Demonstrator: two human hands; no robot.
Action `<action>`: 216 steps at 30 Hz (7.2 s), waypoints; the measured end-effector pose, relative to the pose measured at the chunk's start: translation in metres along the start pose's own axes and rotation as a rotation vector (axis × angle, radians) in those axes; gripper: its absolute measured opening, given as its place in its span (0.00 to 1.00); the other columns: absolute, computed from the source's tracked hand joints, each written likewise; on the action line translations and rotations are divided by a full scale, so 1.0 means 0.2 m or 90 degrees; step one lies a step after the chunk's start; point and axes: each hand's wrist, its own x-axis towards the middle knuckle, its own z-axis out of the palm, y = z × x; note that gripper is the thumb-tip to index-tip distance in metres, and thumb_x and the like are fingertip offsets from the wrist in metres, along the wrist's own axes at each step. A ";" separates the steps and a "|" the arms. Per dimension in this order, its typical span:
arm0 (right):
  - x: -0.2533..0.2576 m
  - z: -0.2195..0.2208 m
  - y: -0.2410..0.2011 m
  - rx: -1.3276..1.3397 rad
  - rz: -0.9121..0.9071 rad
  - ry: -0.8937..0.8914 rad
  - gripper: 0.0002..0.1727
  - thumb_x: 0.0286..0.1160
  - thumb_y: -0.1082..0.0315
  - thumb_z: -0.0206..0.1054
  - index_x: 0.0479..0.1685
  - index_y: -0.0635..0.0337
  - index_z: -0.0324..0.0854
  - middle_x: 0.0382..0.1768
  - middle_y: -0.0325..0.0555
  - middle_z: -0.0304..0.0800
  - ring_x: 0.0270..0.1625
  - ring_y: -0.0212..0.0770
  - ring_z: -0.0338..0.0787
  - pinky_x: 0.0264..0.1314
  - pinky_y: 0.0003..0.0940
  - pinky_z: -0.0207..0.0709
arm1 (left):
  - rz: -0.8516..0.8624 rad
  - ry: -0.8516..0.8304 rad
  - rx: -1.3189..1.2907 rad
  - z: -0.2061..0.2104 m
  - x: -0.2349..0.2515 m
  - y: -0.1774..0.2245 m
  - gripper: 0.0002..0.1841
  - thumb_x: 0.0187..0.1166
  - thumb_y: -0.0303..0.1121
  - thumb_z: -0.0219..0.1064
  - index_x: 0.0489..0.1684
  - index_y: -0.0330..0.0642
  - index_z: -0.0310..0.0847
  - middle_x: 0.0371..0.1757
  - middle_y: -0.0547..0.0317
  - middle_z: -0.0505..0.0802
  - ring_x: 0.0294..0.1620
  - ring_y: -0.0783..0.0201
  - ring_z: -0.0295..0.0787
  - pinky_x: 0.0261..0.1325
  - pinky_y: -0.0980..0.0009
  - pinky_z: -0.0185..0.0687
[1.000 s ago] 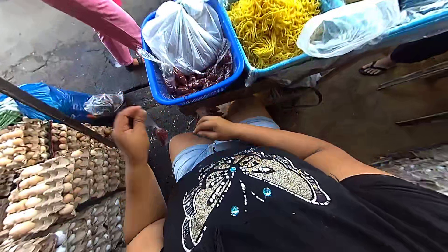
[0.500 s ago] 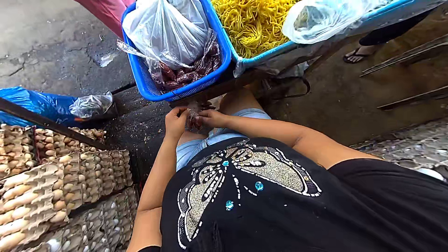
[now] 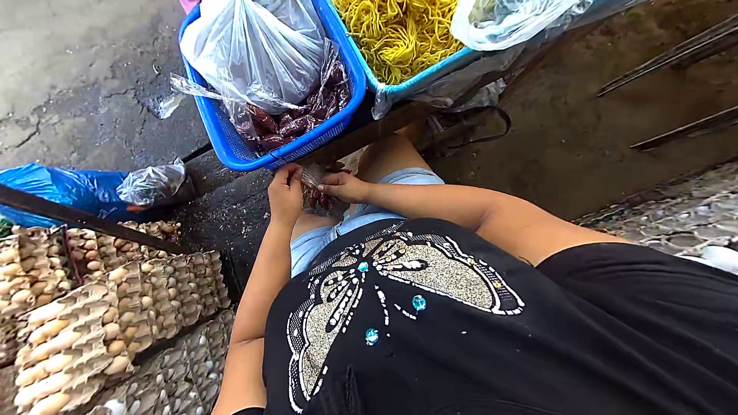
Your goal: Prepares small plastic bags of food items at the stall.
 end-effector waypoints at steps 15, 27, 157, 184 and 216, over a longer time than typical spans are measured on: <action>0.11 -0.07 0.23 -0.108 0.136 0.006 0.22 0.95 0.57 0.51 0.48 0.63 0.88 0.41 0.48 0.91 0.44 0.39 0.88 0.56 0.46 0.80 | -0.088 -0.006 0.088 0.15 0.03 -0.10 0.15 0.84 0.39 0.69 0.46 0.32 0.87 0.35 0.50 0.91 0.34 0.64 0.85 0.46 0.64 0.81; 0.18 -0.09 0.23 -0.249 0.175 0.020 0.24 0.94 0.55 0.51 0.55 0.65 0.88 0.54 0.58 0.92 0.62 0.56 0.89 0.71 0.63 0.74 | -0.225 0.076 -0.101 0.24 0.06 -0.18 0.11 0.82 0.32 0.71 0.43 0.30 0.84 0.31 0.56 0.88 0.28 0.72 0.82 0.39 0.72 0.82; -0.01 -0.03 0.07 -0.128 0.045 -0.080 0.17 0.89 0.62 0.62 0.57 0.68 0.87 0.48 0.55 0.92 0.49 0.43 0.90 0.61 0.47 0.81 | -0.015 -0.061 -0.004 0.08 -0.15 -0.03 0.11 0.83 0.33 0.70 0.49 0.32 0.89 0.44 0.48 0.94 0.43 0.64 0.91 0.55 0.63 0.88; 0.08 -0.09 0.09 -0.122 0.201 -0.008 0.22 0.95 0.57 0.52 0.57 0.67 0.86 0.53 0.53 0.93 0.55 0.42 0.91 0.66 0.45 0.80 | -0.253 -0.016 -0.070 0.17 0.07 -0.13 0.11 0.83 0.34 0.70 0.47 0.32 0.86 0.33 0.55 0.89 0.29 0.71 0.81 0.39 0.71 0.80; 0.11 -0.15 0.20 -0.223 0.198 0.083 0.22 0.87 0.59 0.64 0.72 0.61 0.81 0.66 0.58 0.88 0.69 0.53 0.87 0.77 0.56 0.75 | -0.213 0.001 0.167 -0.32 0.75 0.18 0.25 0.91 0.44 0.56 0.76 0.33 0.78 0.75 0.37 0.84 0.81 0.45 0.76 0.84 0.44 0.65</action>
